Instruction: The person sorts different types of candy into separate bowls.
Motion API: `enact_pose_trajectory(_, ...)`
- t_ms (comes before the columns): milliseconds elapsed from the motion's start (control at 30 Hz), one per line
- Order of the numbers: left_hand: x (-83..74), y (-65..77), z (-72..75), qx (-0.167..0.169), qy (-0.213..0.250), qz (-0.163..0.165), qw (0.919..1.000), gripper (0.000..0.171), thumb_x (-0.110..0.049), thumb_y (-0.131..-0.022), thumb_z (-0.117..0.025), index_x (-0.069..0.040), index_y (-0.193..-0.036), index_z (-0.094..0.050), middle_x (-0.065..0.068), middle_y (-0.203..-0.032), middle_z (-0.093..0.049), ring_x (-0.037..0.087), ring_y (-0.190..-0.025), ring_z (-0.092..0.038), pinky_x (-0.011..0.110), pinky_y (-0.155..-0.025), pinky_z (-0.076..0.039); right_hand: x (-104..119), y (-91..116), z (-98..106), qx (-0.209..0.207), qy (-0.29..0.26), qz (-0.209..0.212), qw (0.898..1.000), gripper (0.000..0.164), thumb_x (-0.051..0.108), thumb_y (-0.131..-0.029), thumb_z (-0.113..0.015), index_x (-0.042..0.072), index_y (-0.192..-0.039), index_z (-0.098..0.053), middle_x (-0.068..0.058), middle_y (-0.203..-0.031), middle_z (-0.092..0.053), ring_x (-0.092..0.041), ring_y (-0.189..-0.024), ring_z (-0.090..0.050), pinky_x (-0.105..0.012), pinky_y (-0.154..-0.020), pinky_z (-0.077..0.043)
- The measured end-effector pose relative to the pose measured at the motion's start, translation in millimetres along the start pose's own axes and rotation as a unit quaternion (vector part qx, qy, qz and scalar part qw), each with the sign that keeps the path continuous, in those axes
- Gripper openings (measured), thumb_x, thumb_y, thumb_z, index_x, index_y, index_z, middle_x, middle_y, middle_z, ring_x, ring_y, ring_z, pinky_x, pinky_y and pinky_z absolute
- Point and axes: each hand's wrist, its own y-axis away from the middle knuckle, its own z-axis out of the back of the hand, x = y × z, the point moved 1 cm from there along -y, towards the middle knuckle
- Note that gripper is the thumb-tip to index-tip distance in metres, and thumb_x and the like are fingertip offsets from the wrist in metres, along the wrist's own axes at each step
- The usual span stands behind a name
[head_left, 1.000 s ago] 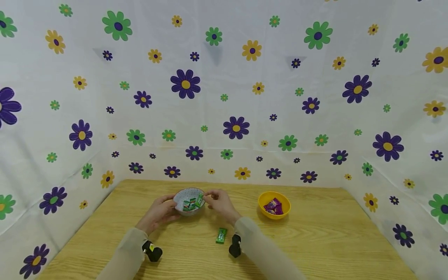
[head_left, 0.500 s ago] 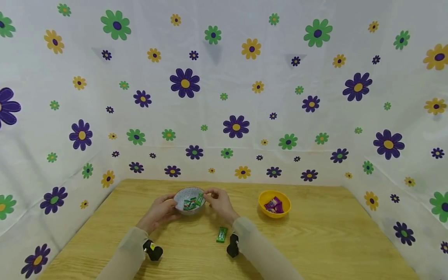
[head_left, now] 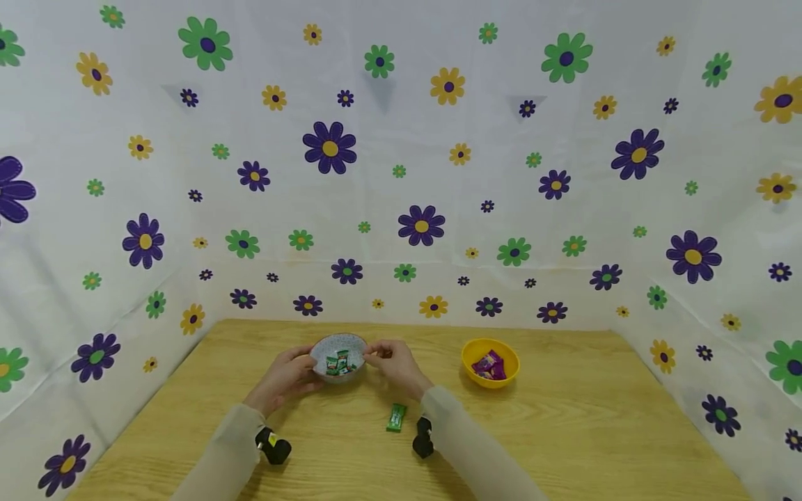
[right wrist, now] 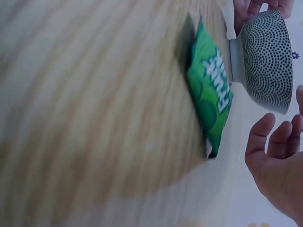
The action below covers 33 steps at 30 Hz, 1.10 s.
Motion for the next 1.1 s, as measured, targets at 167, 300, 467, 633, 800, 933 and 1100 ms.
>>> enact_pose_trajectory(167, 1.5, 0.3, -0.1, -0.001, -0.004, 0.003, 1.0, 0.056, -0.011, -0.1, -0.044, 0.003, -0.151, -0.027, 0.029, -0.143, -0.042, 0.026, -0.108, -0.061, 0.044, -0.093, -0.055, -7.1, 5.6, 13.6, 0.075, 0.0, 0.004, 0.997, 0.022, 0.013, -0.093, -0.066, -0.002, -0.108, -0.07, 0.001, -0.076, -0.057, -0.01, -0.065, -0.046, -0.021, -0.058, -0.041)
enact_pose_trajectory(300, 1.0, 0.0, -0.5, 0.001, -0.004, 0.001, 1.0, 0.056, -0.013, -0.1, -0.045, 0.002, -0.151, -0.027, 0.029, -0.143, -0.041, 0.026, -0.109, -0.061, 0.045, -0.094, -0.054, -10.2, 10.2, 29.9, 0.144, 0.044, -0.017, 0.988, 0.025, 0.017, -0.093, -0.068, 0.004, -0.114, -0.071, 0.0, -0.094, -0.067, -0.009, -0.078, -0.053, -0.022, -0.07, -0.046)
enact_pose_trajectory(467, 1.2, 0.0, 0.3, 0.0, -0.006, 0.001, 1.0, 0.056, -0.011, -0.1, -0.044, 0.002, -0.151, -0.027, 0.03, -0.142, -0.042, 0.025, -0.106, -0.062, 0.044, -0.092, -0.055, -10.3, 17.4, 48.3, 0.227, 0.112, -0.039, 0.967, 0.029, 0.021, -0.09, -0.071, 0.011, -0.117, -0.072, 0.0, -0.12, -0.069, -0.014, -0.109, -0.058, -0.033, -0.101, -0.045)
enact_pose_trajectory(633, 0.3, -0.7, 0.2, 0.0, -0.007, -0.001, 1.0, 0.056, -0.012, -0.099, -0.044, 0.003, -0.151, -0.027, 0.03, -0.142, -0.041, 0.026, -0.107, -0.061, 0.043, -0.091, -0.056, -8.9, 22.4, 57.6, 0.288, 0.168, -0.037, 0.942, 0.026, 0.019, -0.088, -0.073, 0.017, -0.114, -0.074, -0.002, -0.136, -0.058, -0.023, -0.131, -0.046, -0.051, -0.117, -0.027)
enact_pose_trajectory(800, 0.5, -2.2, 0.3, 0.006, -0.002, -0.003, 1.0, 0.056, -0.011, -0.1, -0.043, 0.003, -0.151, -0.025, 0.031, -0.143, -0.04, 0.027, -0.108, -0.061, 0.043, -0.092, -0.055, -9.9, 25.5, 59.8, 0.322, 0.207, -0.031, 0.923, 0.021, 0.021, -0.088, -0.074, 0.021, -0.109, -0.077, -0.002, -0.149, -0.046, -0.027, -0.142, -0.033, -0.055, -0.119, -0.017)
enact_pose_trajectory(933, 2.0, -2.6, 0.6, 0.009, -0.001, -0.005, 0.9999, 0.057, -0.011, -0.1, -0.043, 0.004, -0.152, -0.024, 0.031, -0.143, -0.04, 0.025, -0.106, -0.063, 0.043, -0.091, -0.056, -9.9, 28.7, 60.2, 0.332, 0.206, -0.03, 0.92, 0.016, 0.017, -0.087, -0.075, 0.02, -0.102, -0.078, -0.002, -0.153, -0.042, -0.027, -0.145, -0.029, -0.054, -0.12, -0.014)
enact_pose_trajectory(1100, 4.1, -3.1, 0.6, 0.01, 0.009, -0.005, 0.9999, 0.056, -0.01, -0.1, -0.043, 0.004, -0.152, -0.025, 0.031, -0.143, -0.04, 0.022, -0.101, -0.064, 0.042, -0.09, -0.056, -9.0, 32.3, 59.2, 0.328, 0.207, -0.033, 0.921, 0.012, 0.016, -0.086, -0.076, 0.021, -0.096, -0.079, -0.001, -0.153, -0.04, -0.027, -0.145, -0.027, -0.055, -0.12, -0.013)
